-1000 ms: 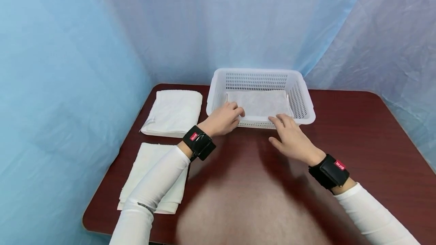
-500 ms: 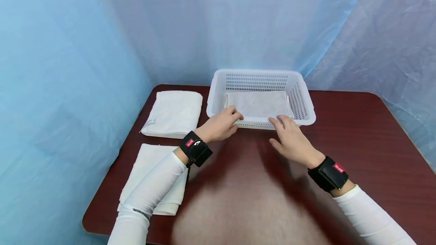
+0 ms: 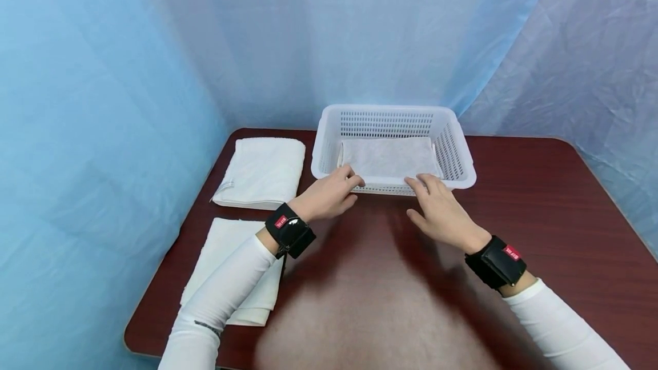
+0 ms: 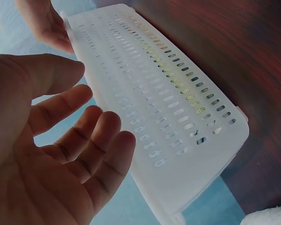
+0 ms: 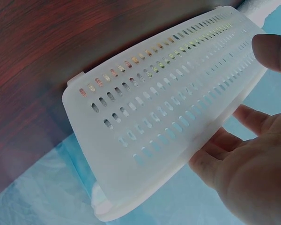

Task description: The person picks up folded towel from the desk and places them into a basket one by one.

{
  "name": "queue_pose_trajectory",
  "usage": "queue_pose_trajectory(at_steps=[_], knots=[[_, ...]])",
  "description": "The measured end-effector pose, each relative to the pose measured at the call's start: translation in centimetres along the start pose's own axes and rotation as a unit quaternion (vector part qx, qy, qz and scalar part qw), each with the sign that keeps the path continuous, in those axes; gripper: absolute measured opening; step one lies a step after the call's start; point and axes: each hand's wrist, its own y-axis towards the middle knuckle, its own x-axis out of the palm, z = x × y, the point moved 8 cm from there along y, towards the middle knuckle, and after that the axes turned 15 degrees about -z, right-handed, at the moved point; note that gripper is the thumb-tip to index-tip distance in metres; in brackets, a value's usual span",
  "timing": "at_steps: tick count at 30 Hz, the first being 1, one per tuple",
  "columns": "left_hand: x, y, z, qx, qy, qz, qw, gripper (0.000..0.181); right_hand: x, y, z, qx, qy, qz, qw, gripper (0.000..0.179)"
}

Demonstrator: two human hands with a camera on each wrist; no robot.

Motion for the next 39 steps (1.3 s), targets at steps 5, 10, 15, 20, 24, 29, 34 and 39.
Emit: queue_pose_trajectory(at_steps=[5, 10, 15, 20, 24, 29, 34, 39], knots=[[0.4, -0.5, -0.1, -0.005, -0.005, -0.007, 0.9999, 0.029, 0.1, 0.0, 0.1, 0.001, 0.003, -0.001, 1.0, 0.063], [0.6, -1.1, 0.1, -0.004, 0.004, -0.008, 1.0, 0.03, 0.0, 0.0, 0.0, 0.001, 0.003, 0.003, 1.0, 0.063], [0.7, -1.5, 0.4, 0.0, 0.009, 0.001, 1.0, 0.032, 0.0, 0.1, 0.0, 0.001, 0.002, 0.004, 1.0, 0.063], [0.8, -2.0, 0.6, 0.005, -0.001, 0.01, 0.9999, 0.034, 0.0, 0.1, 0.0, 0.001, 0.0, 0.0, 1.0, 0.063], [0.9, -2.5, 0.5, 0.004, -0.01, 0.01, 0.9999, 0.035, 0.1, 0.1, 0.1, 0.002, 0.002, -0.003, 1.0, 0.064], [1.0, -3.4, 0.2, -0.003, -0.015, 0.019, 0.9997, 0.035, 0.2, 0.1, 0.2, 0.003, 0.003, -0.005, 1.0, 0.063], [0.9, -4.2, -0.1, 0.0, -0.006, 0.034, 0.9994, 0.033, 0.2, 0.1, 0.2, 0.003, 0.003, -0.002, 1.0, 0.064], [0.8, -4.8, -0.3, 0.002, -0.004, 0.043, 0.9991, 0.033, 0.1, 0.0, 0.2, 0.001, 0.002, 0.006, 1.0, 0.065]])
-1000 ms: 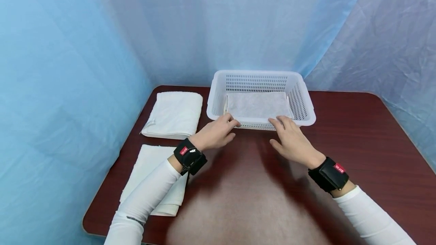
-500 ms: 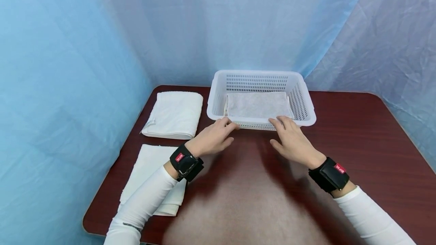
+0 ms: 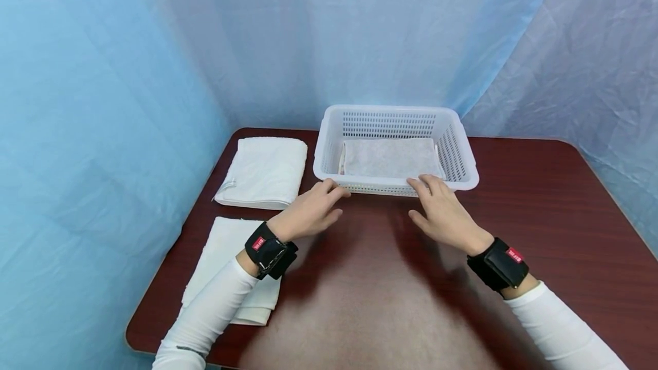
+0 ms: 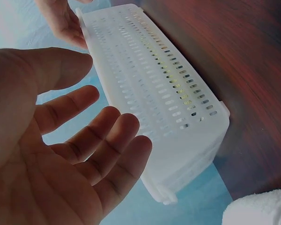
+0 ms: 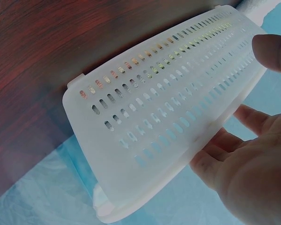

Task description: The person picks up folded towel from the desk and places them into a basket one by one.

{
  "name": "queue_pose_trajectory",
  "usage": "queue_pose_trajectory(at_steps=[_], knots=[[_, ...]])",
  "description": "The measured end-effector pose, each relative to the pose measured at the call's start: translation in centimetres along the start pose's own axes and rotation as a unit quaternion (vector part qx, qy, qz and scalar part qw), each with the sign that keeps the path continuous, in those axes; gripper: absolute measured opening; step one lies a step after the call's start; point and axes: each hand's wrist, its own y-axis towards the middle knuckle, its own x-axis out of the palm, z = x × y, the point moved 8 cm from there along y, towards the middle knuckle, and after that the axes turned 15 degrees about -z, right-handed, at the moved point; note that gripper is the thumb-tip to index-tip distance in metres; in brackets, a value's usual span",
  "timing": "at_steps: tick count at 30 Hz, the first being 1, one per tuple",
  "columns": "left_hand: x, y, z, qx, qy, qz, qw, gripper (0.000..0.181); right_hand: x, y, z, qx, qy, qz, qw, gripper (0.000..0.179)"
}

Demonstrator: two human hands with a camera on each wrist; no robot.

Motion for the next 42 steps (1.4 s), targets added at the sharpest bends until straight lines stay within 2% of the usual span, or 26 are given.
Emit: queue_pose_trajectory(at_steps=[10, 23, 42], knots=[[0.3, -1.0, -0.5, -0.006, -0.003, -0.003, 1.0, 0.033, 0.2, -0.3, -0.1, 0.0, 0.003, -0.005, 1.0, 0.065], [0.3, -3.1, -1.9, -0.024, -0.013, 0.004, 0.9996, 0.036, -0.3, 0.3, -0.3, -0.011, 0.001, -0.002, 0.9999, 0.063], [0.6, -4.5, -2.6, -0.043, -0.028, 0.005, 0.9987, 0.037, -0.4, -0.1, -0.4, -0.007, -0.001, 0.015, 0.9999, 0.062]])
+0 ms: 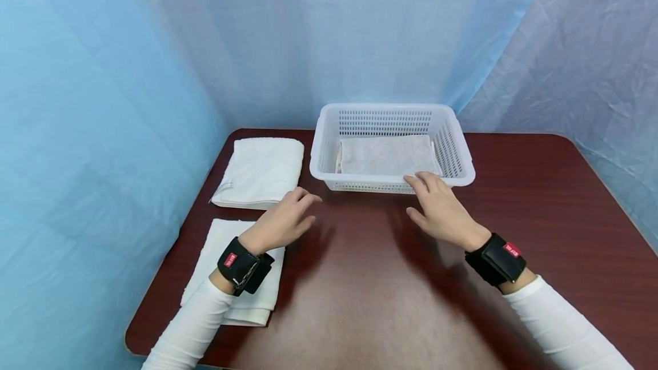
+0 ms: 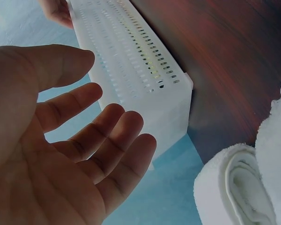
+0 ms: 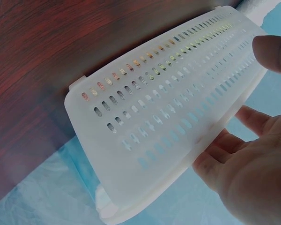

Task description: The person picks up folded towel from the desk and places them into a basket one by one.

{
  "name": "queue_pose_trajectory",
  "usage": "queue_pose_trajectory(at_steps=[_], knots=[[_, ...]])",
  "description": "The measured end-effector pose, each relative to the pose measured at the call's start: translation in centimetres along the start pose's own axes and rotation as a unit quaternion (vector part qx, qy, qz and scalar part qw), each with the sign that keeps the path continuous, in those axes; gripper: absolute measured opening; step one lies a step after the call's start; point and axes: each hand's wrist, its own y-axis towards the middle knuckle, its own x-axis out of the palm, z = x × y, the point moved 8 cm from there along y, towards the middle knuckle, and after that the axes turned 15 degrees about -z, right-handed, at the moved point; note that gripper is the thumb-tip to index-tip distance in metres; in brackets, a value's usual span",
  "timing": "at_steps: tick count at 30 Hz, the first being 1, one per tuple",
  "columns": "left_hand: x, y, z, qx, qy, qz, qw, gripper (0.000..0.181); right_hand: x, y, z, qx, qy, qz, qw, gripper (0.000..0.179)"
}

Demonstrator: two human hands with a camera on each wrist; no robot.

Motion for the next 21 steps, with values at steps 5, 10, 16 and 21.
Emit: queue_pose_trajectory(at_steps=[5, 10, 16, 21], knots=[[0.0, -0.4, -0.3, -0.011, -0.002, -0.002, 0.9999, 0.038, 0.1, 0.0, 0.0, -0.003, -0.001, 0.004, 1.0, 0.062], [0.2, -1.0, -0.5, -0.009, 0.002, 0.002, 1.0, 0.037, 0.2, 0.1, 0.2, -0.003, -0.003, 0.003, 1.0, 0.063], [0.2, -1.4, -0.9, -0.011, 0.004, 0.01, 0.9999, 0.036, 0.3, 0.0, 0.4, 0.004, 0.002, -0.003, 1.0, 0.064], [0.2, -1.9, -1.3, -0.022, -0.003, 0.01, 0.9997, 0.037, 0.4, 0.0, 0.3, 0.006, 0.002, -0.005, 1.0, 0.064]])
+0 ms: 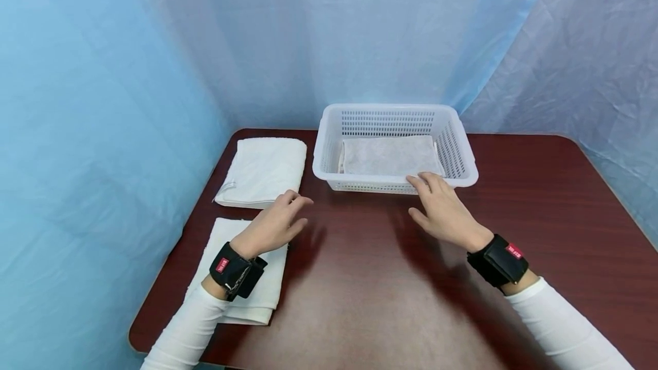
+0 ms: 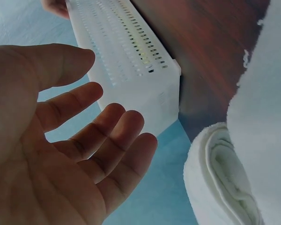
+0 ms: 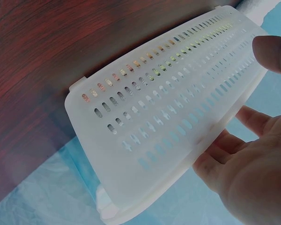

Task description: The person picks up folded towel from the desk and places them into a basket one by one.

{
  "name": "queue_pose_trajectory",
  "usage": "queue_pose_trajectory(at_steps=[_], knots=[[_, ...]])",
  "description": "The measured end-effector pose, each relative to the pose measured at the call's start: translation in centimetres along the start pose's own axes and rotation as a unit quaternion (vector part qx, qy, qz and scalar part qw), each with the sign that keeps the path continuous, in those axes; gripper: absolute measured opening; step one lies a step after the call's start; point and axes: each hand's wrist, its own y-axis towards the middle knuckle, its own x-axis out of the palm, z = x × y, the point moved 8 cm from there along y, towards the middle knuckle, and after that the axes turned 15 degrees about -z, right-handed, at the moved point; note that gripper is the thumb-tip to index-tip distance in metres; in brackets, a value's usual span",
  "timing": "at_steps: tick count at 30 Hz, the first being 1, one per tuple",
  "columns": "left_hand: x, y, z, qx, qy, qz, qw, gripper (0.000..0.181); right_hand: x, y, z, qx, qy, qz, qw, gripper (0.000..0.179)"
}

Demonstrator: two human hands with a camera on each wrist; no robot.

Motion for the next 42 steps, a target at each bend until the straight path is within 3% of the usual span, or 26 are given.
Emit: queue_pose_trajectory(at_steps=[13, 42], knots=[[1.1, -1.3, -1.5, -0.041, -0.034, -0.023, 0.9983, 0.039, -0.1, -0.1, -0.1, 0.002, -0.002, 0.004, 1.0, 0.063], [1.9, -4.0, -3.4, -0.067, -0.043, 0.001, 0.9968, 0.035, -0.1, 0.0, -0.1, 0.004, 0.003, -0.003, 1.0, 0.063]])
